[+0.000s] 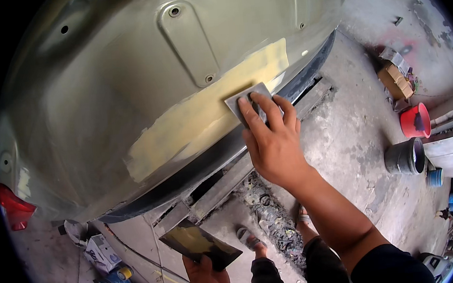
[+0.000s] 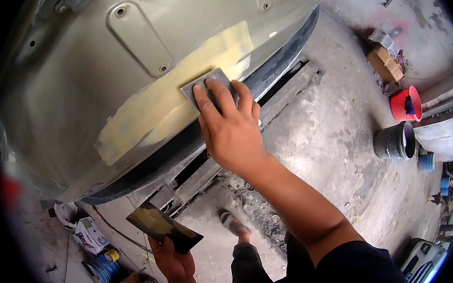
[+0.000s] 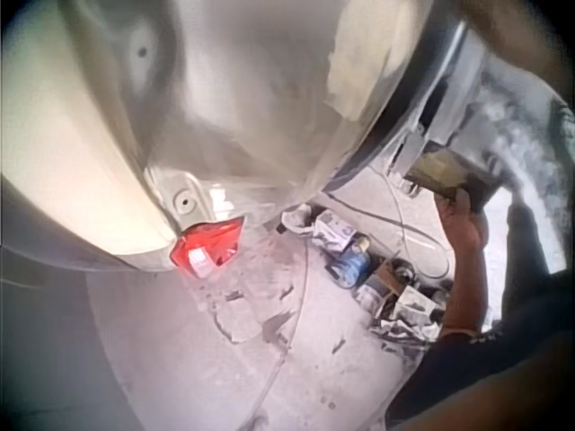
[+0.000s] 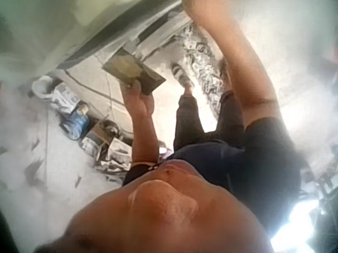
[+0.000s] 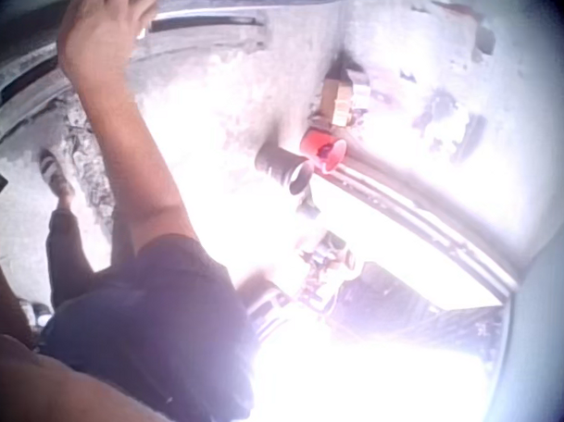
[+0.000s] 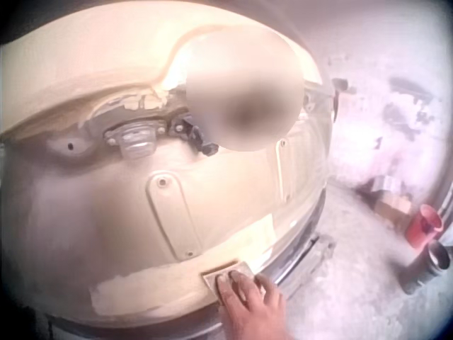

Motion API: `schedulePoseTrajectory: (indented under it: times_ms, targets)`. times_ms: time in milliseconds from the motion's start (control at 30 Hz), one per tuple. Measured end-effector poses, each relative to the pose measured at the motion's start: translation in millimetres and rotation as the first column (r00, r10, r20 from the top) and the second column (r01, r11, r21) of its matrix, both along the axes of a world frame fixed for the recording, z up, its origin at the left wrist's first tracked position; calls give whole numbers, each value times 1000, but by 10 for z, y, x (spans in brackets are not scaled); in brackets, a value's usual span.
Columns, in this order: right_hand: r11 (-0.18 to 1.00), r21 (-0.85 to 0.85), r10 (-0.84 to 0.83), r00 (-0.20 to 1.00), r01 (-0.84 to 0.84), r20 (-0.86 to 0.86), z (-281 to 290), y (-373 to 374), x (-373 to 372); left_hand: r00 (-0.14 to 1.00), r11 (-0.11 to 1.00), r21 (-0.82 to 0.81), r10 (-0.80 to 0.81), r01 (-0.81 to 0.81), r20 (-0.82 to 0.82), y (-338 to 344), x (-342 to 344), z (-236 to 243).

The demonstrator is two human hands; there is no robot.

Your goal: The person applies a yellowish body filler to the rear bumper of a silver car using a metal spreader. They repeatedly scoop filler from a larger putty knife and smooth it onto the surface to fill a damaged area.

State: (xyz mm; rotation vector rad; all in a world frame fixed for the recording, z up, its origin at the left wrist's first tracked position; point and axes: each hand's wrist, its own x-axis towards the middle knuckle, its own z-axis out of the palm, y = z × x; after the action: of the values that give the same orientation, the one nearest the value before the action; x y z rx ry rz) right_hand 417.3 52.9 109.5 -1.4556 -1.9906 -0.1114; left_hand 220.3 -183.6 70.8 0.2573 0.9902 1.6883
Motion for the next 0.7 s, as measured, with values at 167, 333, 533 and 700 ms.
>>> schedulePoseTrajectory:
  times_ms: [167,333,533,700]
  targets:
    - [997,-30,74,997,-73,39,-147,59,-50,998,999,15,41,-40,-55,188,66,40]
    - [975,-183,127,992,-129,-26,-179,-287,105,993,998,49,44,-39,-110,447,141,158]
    - [915,-284,215,942,-287,-259,-96,-520,658,992,995,103,11,2,-130,921,444,301]
    - [912,-309,200,951,-269,-238,20,-484,1035,985,991,123,-25,46,-173,1242,792,383]
